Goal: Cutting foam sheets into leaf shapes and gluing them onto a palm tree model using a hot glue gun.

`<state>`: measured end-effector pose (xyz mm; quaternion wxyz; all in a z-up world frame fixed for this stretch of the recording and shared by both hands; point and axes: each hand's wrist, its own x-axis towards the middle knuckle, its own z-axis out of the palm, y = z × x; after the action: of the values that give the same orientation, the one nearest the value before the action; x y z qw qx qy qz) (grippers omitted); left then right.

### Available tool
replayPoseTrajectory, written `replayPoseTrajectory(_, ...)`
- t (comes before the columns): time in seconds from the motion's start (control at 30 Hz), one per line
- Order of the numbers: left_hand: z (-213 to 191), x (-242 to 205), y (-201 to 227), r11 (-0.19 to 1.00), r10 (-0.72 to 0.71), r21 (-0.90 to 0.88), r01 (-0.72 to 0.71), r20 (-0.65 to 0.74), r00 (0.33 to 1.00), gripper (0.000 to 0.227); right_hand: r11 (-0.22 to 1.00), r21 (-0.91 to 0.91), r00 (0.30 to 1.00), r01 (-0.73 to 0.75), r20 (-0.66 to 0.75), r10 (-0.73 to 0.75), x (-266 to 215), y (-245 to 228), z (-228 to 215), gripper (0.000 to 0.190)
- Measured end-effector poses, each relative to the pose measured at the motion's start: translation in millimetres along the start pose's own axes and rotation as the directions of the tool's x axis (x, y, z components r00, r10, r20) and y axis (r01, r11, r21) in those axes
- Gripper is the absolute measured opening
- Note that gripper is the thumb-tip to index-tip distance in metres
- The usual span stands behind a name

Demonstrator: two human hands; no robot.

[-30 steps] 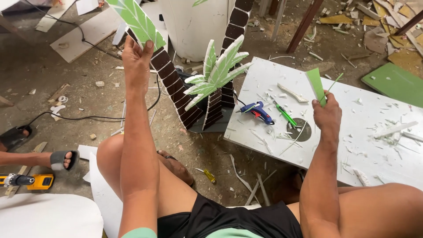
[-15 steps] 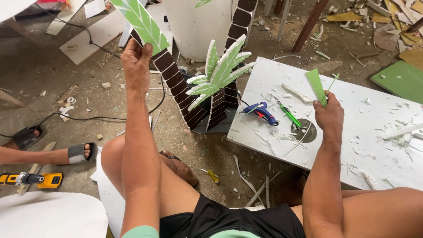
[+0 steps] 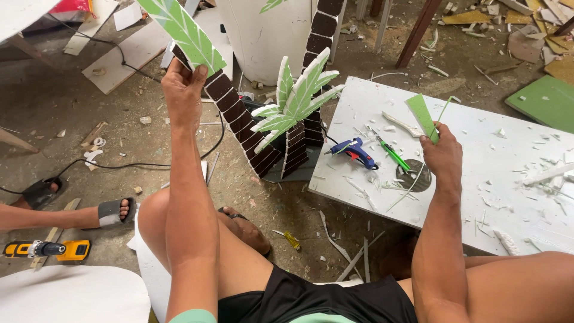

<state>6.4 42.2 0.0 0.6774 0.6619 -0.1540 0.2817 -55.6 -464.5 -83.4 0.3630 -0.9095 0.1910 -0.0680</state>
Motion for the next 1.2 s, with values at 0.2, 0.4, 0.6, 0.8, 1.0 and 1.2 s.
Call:
replayPoseTrajectory(0.2, 1, 1, -1, 1.000, 0.019, 0.009, -0.019, -0.014, 1.000, 0.027, 0.999, -0.012, 0.999, -0.042, 0.032, 0.042, 4, 0, 5, 0.044)
replayPoseTrajectory(0.4, 2, 1, -1, 0.999, 0.030, 0.039, -0.029, -0.027, 0.999, 0.028, 0.996, -0.021, 0.995, -0.082, 0.062, 0.083, 3, 0, 5, 0.045)
replayPoseTrajectory(0.6, 4, 2, -3, 0.996, 0.073, 0.051, -0.071, -0.042, 0.996, 0.036, 0.994, -0.041, 0.991, -0.105, 0.080, 0.108, 0, -6, 3, 0.045)
replayPoseTrajectory(0.8, 2, 2, -4, 0.996, 0.061, 0.070, -0.056, -0.067, 0.996, 0.031, 0.990, -0.094, 0.988, -0.105, 0.104, 0.114, 7, 6, 9, 0.046)
replayPoseTrajectory(1.0, 0, 4, -5, 0.999, -0.025, 0.026, 0.026, -0.027, 0.999, 0.033, 0.984, -0.096, 0.982, -0.153, 0.099, 0.162, 15, 26, 13, 0.042)
replayPoseTrajectory(1.2, 13, 1, 2, 1.000, 0.009, 0.011, -0.009, -0.038, 0.999, 0.030, 0.981, -0.114, 0.975, -0.159, 0.138, 0.174, 10, 18, 12, 0.049)
